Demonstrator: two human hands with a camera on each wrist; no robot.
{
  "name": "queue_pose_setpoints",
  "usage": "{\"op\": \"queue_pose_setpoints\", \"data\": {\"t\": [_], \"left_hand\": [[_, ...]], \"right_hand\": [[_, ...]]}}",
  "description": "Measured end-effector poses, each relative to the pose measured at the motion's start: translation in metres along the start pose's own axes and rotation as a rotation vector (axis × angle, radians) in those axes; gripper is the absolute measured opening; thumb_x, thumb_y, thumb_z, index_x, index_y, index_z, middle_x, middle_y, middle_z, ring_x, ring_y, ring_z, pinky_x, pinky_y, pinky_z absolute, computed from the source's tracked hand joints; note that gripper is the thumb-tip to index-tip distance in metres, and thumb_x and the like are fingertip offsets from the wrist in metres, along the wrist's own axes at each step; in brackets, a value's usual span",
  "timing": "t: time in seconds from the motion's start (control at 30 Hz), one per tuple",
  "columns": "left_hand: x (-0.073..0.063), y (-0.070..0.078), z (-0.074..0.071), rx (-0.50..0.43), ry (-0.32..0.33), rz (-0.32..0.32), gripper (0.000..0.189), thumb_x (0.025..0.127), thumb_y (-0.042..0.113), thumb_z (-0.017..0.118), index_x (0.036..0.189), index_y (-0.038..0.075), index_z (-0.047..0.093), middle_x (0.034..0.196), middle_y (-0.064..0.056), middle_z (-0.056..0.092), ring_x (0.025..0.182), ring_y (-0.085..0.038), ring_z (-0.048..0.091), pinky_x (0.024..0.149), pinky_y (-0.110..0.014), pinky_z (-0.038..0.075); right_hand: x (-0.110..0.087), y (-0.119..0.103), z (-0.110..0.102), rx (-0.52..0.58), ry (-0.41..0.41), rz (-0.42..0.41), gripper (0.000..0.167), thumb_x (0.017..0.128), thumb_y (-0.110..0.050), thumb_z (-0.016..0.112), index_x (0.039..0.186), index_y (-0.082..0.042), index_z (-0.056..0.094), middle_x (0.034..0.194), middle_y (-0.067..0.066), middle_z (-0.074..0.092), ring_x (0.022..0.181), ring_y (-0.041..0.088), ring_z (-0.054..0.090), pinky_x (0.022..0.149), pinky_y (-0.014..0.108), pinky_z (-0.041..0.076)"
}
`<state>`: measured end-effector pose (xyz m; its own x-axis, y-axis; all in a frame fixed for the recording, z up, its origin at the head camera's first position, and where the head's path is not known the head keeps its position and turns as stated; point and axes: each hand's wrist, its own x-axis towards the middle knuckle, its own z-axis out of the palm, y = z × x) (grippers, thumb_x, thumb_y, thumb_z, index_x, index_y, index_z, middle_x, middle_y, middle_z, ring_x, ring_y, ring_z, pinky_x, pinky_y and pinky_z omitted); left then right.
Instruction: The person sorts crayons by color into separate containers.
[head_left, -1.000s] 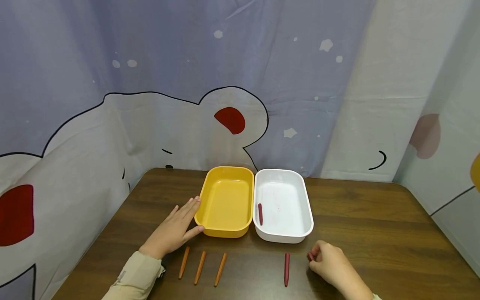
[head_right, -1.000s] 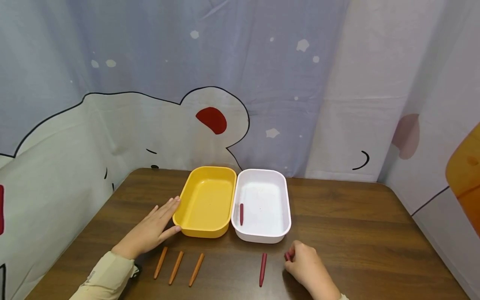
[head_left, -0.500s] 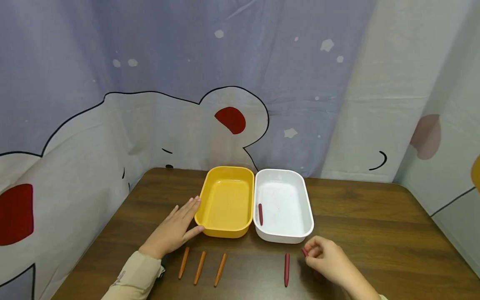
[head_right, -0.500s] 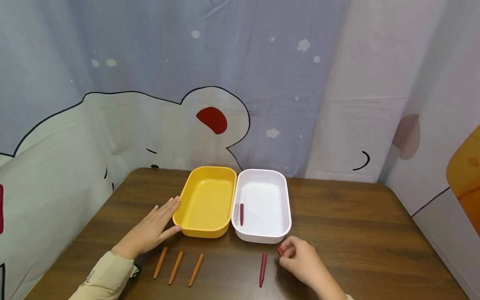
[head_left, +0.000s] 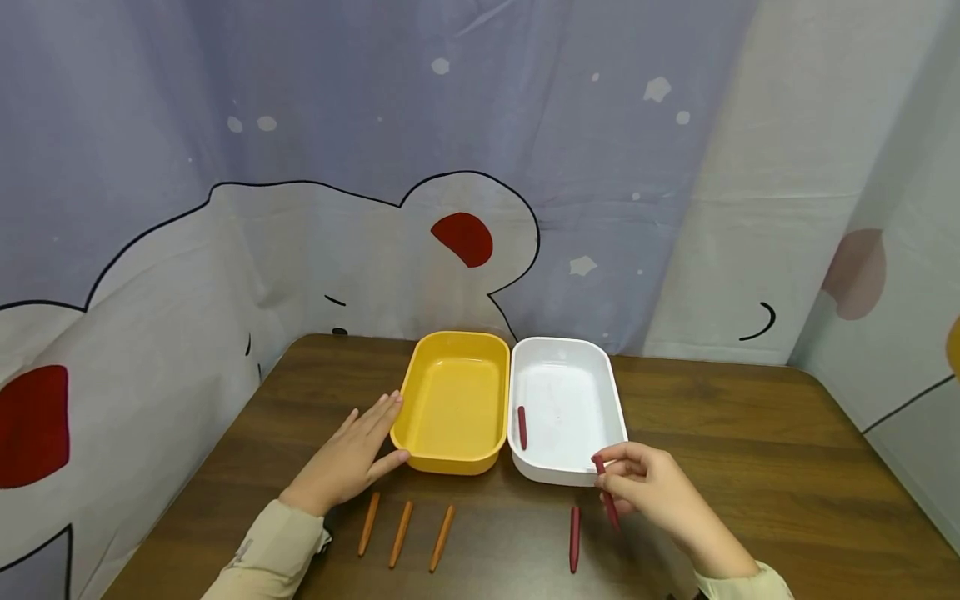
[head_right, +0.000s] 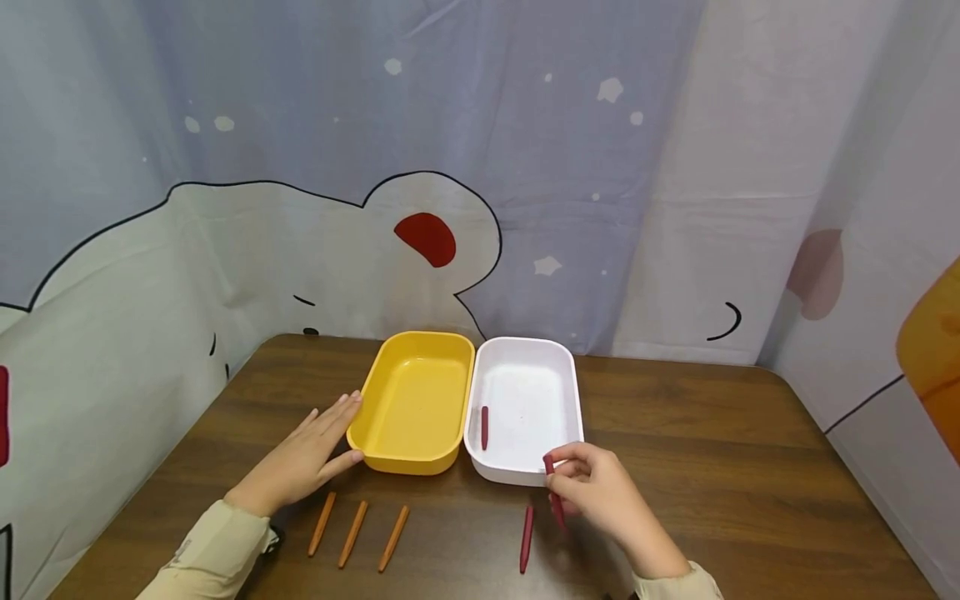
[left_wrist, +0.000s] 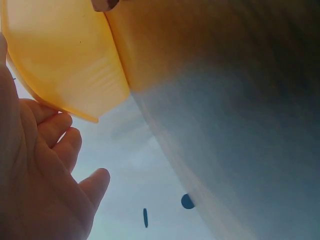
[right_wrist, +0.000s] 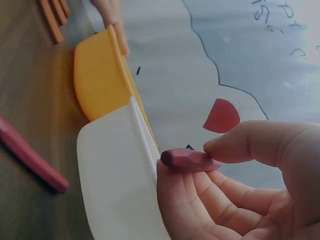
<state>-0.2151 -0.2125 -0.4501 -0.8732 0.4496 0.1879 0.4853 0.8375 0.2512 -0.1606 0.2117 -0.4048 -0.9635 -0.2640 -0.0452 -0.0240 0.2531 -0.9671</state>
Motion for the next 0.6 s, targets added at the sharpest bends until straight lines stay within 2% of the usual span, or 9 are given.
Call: {"op": "queue_pose_setpoints", "data": {"t": [0.2,0.37,0.6], "left_hand": [[0.0,0.002,0.0,0.002,0.012,0.012,0.081,0.103,0.054,0.051,0.161,0.005,0.024,0.166,-0.012,0.026,0.152,-0.03,0.024,0.119,-0.062,0.022],[0.0,0.002,-0.001,0.0,0.021,0.016,0.081,0.103,0.053,0.052,0.161,0.004,0.024,0.165,-0.012,0.027,0.152,-0.031,0.025,0.119,-0.063,0.023],[-0.001,0.0,0.001,-0.004,0.012,0.005,0.082,0.103,0.056,0.05,0.161,0.005,0.023,0.166,-0.012,0.026,0.152,-0.03,0.024,0.119,-0.062,0.022]], "right_hand": [[0.016,-0.006,0.002,0.038,0.037,0.006,0.04,0.093,-0.004,0.068,0.124,0.018,0.056,0.095,0.015,0.07,0.083,0.018,0.069,0.07,0.035,0.063],[0.034,-0.008,0.008,0.042,0.096,-0.015,0.039,0.091,-0.001,0.067,0.125,0.016,0.058,0.095,0.014,0.071,0.078,0.014,0.07,0.068,0.033,0.063],[0.065,-0.008,0.018,-0.011,0.161,-0.042,0.035,0.089,0.001,0.068,0.12,0.016,0.061,0.092,0.017,0.072,0.073,0.013,0.069,0.066,0.035,0.063]]}}
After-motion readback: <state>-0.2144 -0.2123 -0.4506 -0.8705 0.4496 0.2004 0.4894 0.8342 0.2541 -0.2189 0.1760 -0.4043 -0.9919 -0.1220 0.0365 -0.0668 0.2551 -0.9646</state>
